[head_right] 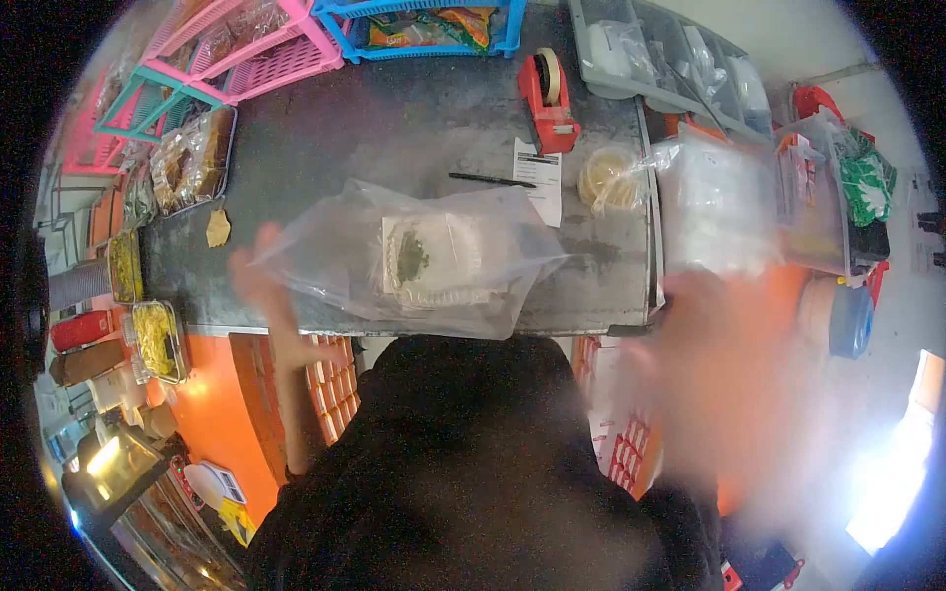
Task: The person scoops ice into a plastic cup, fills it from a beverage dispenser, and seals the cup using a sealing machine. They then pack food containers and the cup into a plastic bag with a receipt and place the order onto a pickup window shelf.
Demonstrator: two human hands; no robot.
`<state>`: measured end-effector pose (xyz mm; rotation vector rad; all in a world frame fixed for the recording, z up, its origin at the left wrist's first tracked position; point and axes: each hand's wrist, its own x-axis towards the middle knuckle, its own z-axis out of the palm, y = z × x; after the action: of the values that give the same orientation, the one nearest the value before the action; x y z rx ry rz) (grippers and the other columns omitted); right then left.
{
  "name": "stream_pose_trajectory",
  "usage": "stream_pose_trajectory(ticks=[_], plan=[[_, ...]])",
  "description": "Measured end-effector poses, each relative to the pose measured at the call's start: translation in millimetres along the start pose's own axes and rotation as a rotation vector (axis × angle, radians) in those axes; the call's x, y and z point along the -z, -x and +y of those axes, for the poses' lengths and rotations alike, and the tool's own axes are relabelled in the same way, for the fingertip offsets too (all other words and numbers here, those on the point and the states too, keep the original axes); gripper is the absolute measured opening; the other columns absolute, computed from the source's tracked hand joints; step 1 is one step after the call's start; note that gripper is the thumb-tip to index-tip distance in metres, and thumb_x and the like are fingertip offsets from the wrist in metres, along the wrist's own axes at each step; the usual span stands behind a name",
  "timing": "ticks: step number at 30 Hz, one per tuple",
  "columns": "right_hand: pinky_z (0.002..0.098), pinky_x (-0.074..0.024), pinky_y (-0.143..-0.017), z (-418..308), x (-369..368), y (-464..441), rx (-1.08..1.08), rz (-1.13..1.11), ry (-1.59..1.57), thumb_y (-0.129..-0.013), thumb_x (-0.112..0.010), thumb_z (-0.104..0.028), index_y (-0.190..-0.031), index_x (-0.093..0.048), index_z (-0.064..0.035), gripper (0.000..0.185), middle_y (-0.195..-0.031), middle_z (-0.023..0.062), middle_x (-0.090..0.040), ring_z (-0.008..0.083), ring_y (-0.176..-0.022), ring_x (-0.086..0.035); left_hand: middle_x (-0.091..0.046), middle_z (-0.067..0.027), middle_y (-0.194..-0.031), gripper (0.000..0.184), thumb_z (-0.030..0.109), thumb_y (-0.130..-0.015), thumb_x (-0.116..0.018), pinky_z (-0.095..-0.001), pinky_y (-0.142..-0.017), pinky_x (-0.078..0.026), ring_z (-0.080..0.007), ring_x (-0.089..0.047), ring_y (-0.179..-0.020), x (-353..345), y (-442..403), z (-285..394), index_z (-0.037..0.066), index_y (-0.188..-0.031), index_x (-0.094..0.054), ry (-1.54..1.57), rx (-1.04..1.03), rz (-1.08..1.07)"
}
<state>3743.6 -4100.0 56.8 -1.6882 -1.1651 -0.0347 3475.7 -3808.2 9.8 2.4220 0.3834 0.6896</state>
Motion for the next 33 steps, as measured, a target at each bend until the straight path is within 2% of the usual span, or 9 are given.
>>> stream_pose_trajectory(ticks=[4, 11, 13, 16, 20, 21, 26, 29, 33], plan=[[0.0473, -0.0133, -0.105, 59, -56, 12, -0.174, -0.321, -0.110, -0.047, -0.081, -0.051, -0.115, -0.048, 0.0001, 0.092, -0.132, 0.0240, -0.027, 0.0424, -0.127, -0.019, -0.024, -0.0220, -0.140, 0.121, 0.048, -0.048, -0.083, -0.0455, -0.104, -0.025, -0.0361, -0.030, -0.126, -67, -30, 6, 0.003, -0.139, -0.018, 0.800, 0.246, -0.161], [0.0447, -0.0211, -0.103, 33, -115, -8, -0.013, -0.456, 0.039, -0.072, -0.070, -0.027, -0.113, -0.042, -0.0024, 0.056, -0.124, 0.0168, -0.036, 0.0276, -0.121, -0.034, -0.042, -0.0205, -0.123, 0.047, 0.008, -0.064, -0.066, -0.0428, -0.093, -0.036, -0.0369, -0.044, -0.111, -71, -47, 34, 0.007, -0.109, -0.056, 0.139, -0.008, -0.550], [0.0420, -0.0304, -0.095, 11, -127, -6, 0.068, -0.390, 0.014, -0.078, -0.058, -0.014, -0.091, -0.053, -0.0049, 0.017, -0.109, 0.0135, -0.048, 0.0281, -0.109, -0.046, -0.052, -0.0164, -0.109, 0.034, 0.005, -0.065, -0.062, -0.0415, -0.091, -0.037, -0.0325, -0.049, -0.105, -98, -46, 71, 0.006, -0.098, -0.057, 0.437, 0.209, 0.092], [0.0321, -0.0424, -0.080, -31, -155, -4, -0.479, 0.035, -0.482, -0.078, -0.055, -0.006, -0.090, -0.054, -0.0028, 0.013, -0.090, 0.0119, -0.054, 0.0227, -0.088, -0.056, -0.055, -0.0139, -0.102, 0.029, 0.003, -0.066, -0.060, -0.0420, -0.092, -0.037, -0.0326, -0.049, -0.105, -122, -30, 82, 0.004, -0.094, -0.056, 0.784, 0.576, 0.189], [0.0283, -0.0459, -0.072, -33, -173, 0, -0.492, 0.234, -0.503, -0.080, -0.051, -0.004, -0.098, -0.053, 0.0016, 0.019, -0.079, 0.0089, -0.059, 0.0188, -0.079, -0.057, -0.054, -0.0153, -0.097, 0.025, 0.002, -0.066, -0.058, -0.0419, -0.085, -0.039, -0.0362, -0.050, -0.097, -122, -32, 79, 0.002, -0.091, -0.053, 0.303, 0.431, 0.042], [0.0311, -0.0427, -0.083, -14, -178, 11, -0.789, 0.186, -0.846, -0.080, -0.054, -0.009, -0.109, -0.046, 0.0006, 0.032, -0.097, 0.0103, -0.058, 0.0207, -0.093, -0.055, -0.053, -0.0161, -0.095, 0.027, 0.000, -0.065, -0.056, -0.0407, -0.081, -0.039, -0.0368, -0.050, -0.092, -120, -31, 75, 0.001, -0.092, -0.053, 0.240, 0.265, 0.077], [0.0426, -0.0142, -0.107, 3, -136, 14, -0.452, 0.092, -0.946, -0.078, -0.062, -0.030, -0.129, -0.032, 0.0007, 0.067, -0.140, 0.0157, -0.022, 0.0291, -0.132, -0.020, -0.050, -0.0188, -0.090, 0.039, -0.003, -0.061, -0.047, -0.0407, -0.073, -0.037, -0.0378, -0.047, -0.084, -123, -26, 60, -0.001, -0.099, -0.050, 0.207, 0.122, 0.141], [0.0545, -0.0020, -0.105, 12, -115, 24, -0.204, -0.398, -0.346, -0.061, -0.074, -0.043, -0.135, -0.028, -0.0012, 0.096, -0.147, 0.0194, -0.006, 0.0396, -0.135, 0.002, -0.050, -0.0207, -0.094, 0.039, -0.003, -0.063, -0.049, -0.0441, -0.074, -0.037, -0.0386, -0.047, -0.085, -118, -29, 63, -0.003, -0.102, -0.046, 0.137, 0.125, 0.139], [0.0546, 0.0024, -0.105, -15, -165, 10, -0.156, -0.296, 0.005, -0.069, -0.065, -0.043, -0.133, -0.034, -0.0079, 0.080, -0.143, 0.0192, -0.021, 0.0396, -0.135, -0.007, -0.049, -0.0226, -0.099, 0.042, -0.002, -0.064, -0.049, -0.0462, -0.077, -0.037, -0.0394, -0.046, -0.089, -90, -44, 85, -0.005, -0.105, -0.044, 0.082, 0.122, -0.115]])
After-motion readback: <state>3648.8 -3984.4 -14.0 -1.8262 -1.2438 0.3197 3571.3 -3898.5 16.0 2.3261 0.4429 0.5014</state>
